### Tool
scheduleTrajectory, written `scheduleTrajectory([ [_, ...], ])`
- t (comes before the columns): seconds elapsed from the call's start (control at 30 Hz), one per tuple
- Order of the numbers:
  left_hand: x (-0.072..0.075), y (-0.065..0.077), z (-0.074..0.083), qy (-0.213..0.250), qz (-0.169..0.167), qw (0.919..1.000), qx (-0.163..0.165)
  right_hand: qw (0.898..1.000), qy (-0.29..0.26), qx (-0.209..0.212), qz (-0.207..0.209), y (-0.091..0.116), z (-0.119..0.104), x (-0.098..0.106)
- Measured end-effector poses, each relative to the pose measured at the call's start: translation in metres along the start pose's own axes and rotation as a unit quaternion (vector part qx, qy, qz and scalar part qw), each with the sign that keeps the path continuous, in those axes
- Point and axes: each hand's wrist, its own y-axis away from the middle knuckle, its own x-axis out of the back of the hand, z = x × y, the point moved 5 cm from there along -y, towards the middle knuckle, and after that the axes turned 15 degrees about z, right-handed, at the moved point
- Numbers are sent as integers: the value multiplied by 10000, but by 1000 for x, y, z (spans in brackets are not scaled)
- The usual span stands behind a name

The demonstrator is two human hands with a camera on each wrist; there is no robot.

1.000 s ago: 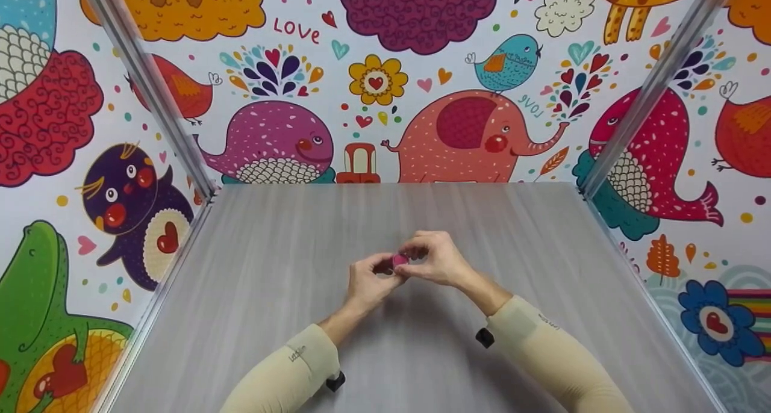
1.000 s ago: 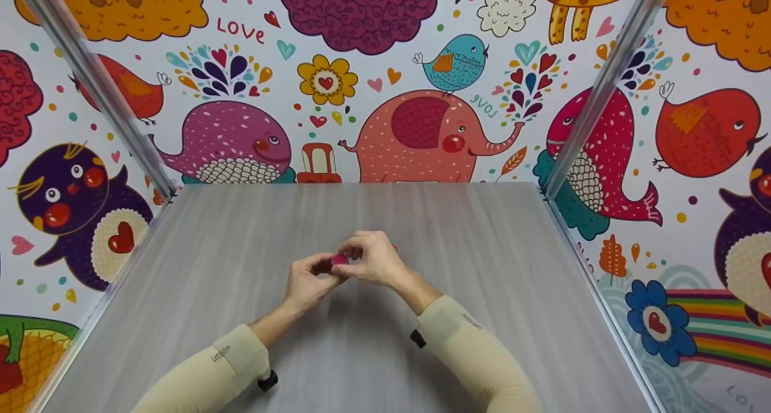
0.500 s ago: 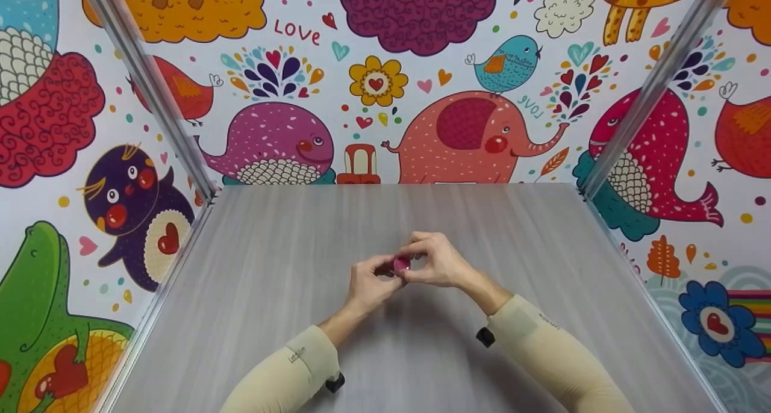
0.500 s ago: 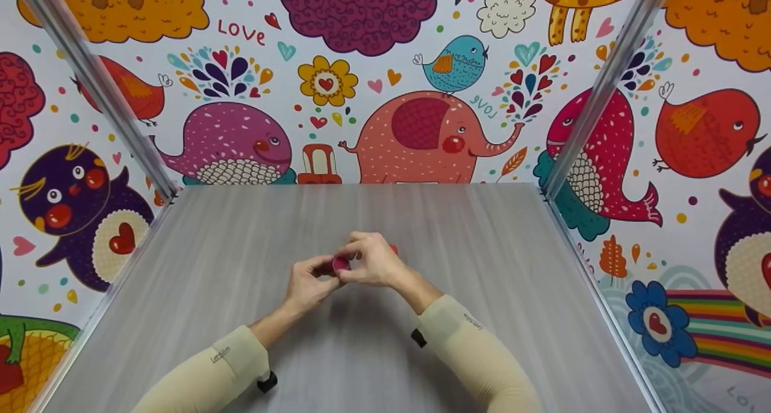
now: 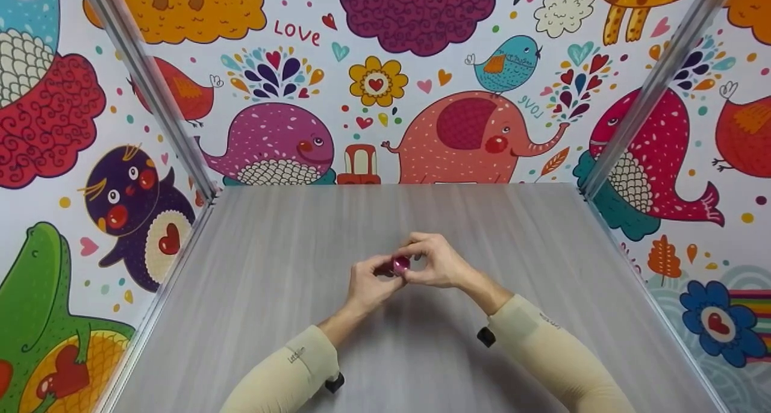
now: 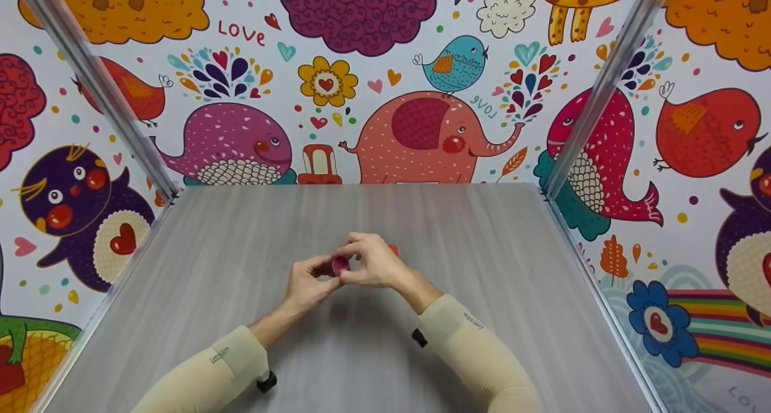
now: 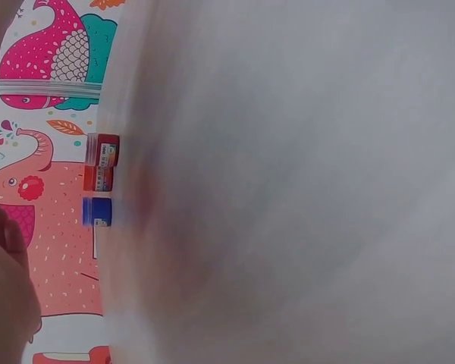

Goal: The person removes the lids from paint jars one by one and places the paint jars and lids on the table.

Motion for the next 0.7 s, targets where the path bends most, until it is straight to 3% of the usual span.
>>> scheduleTrajectory([
  [0.2, 2, 0, 0, -122, 70, 9997, 179, 9990, 199, -372, 152, 2, 5, 1],
  [0.7, 4, 1, -2, -161, 229, 9995, 127, 9961, 373, -462, 658, 3, 2, 0],
])
